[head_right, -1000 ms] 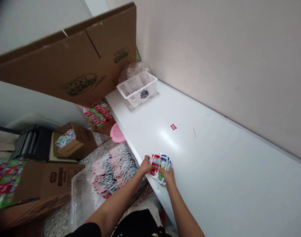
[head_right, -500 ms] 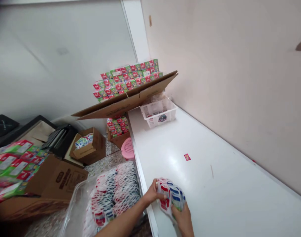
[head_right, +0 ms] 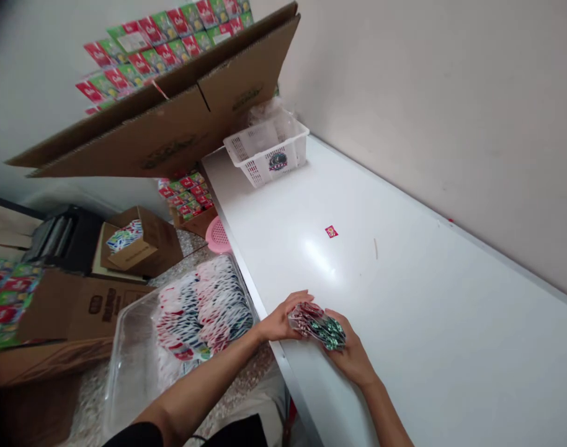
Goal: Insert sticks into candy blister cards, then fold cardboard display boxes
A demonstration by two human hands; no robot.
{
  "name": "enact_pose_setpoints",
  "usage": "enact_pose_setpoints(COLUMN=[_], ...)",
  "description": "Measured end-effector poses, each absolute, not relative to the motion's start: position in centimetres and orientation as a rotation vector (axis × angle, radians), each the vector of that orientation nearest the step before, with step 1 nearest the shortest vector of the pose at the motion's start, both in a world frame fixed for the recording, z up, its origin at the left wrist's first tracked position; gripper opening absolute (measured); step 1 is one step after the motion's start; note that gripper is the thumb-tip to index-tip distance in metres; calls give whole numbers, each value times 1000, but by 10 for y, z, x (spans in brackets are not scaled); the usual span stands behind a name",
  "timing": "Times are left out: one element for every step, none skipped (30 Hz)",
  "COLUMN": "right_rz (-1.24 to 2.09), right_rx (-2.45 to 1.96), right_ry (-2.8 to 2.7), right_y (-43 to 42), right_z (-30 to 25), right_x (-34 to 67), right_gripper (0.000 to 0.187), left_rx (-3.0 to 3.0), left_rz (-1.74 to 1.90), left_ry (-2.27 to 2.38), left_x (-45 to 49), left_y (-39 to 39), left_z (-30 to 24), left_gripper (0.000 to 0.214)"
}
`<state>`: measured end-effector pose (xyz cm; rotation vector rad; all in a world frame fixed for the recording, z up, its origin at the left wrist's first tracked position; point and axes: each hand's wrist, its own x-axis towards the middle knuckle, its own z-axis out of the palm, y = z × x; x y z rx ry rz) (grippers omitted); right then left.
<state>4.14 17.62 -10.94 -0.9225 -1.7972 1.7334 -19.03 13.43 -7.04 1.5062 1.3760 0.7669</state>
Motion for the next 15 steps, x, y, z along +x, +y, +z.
enact_pose_setpoints(right_rz=[1731,1726,1723,1726,1739,1760,1783,1798,1802,1799,1791,1776,1755,1734,1716], right_rx=[-944,-972,-1005,-1037,-1054,-1056,-1051,-1047,-1050,-1066,-1096,-1140,-1185,-1217,-1229], right_ry=[-1806,-1818,-1823,-1817,-1802,-1779,-1756,-1743,-1750,-1775,-1817,-1868,-1926,-1988,-2057], right_y=[174,172,171,169,168,167,166,165,163,161,159,157,155,153,152], right_z=[-113,-117,-119,-122,-123,-124,-125,-125,-126,-126,-126,-126,-126,-126,-125], right_x=[45,48,50,52,54,55,56,57,59,60,62,64,65,65,64], right_gripper=[62,65,65,63,61,60,61,64,67,69,68,64,60,55,52], left_rx=[1496,1469,1434,1403,1386,1381,1375,1355,1314,1251,1175,1099,1032,979,932], left_rz=[779,792,803,815,839,870,908,942,968,983,988,986,986,991,1003], left_ry=[1363,1347,1329,1310,1299,1297,1304,1309,1308,1299,1294,1303,1334,1388,1452], left_x=[-185,-181,-177,-174,-171,-169,-166,-164,-161,-158,-154,-150,-145,-141,-138], left_y=[133,132,130,129,127,125,123,120,117,113,107,101,93,84,74], left_z=[-73,-74,-75,-75,-74,-74,-74,-74,-74,-74,-75,-76,-77,-78,-78], left_gripper=[101,107,107,99,88,78,72,72,75,80,84,85,82,78,72])
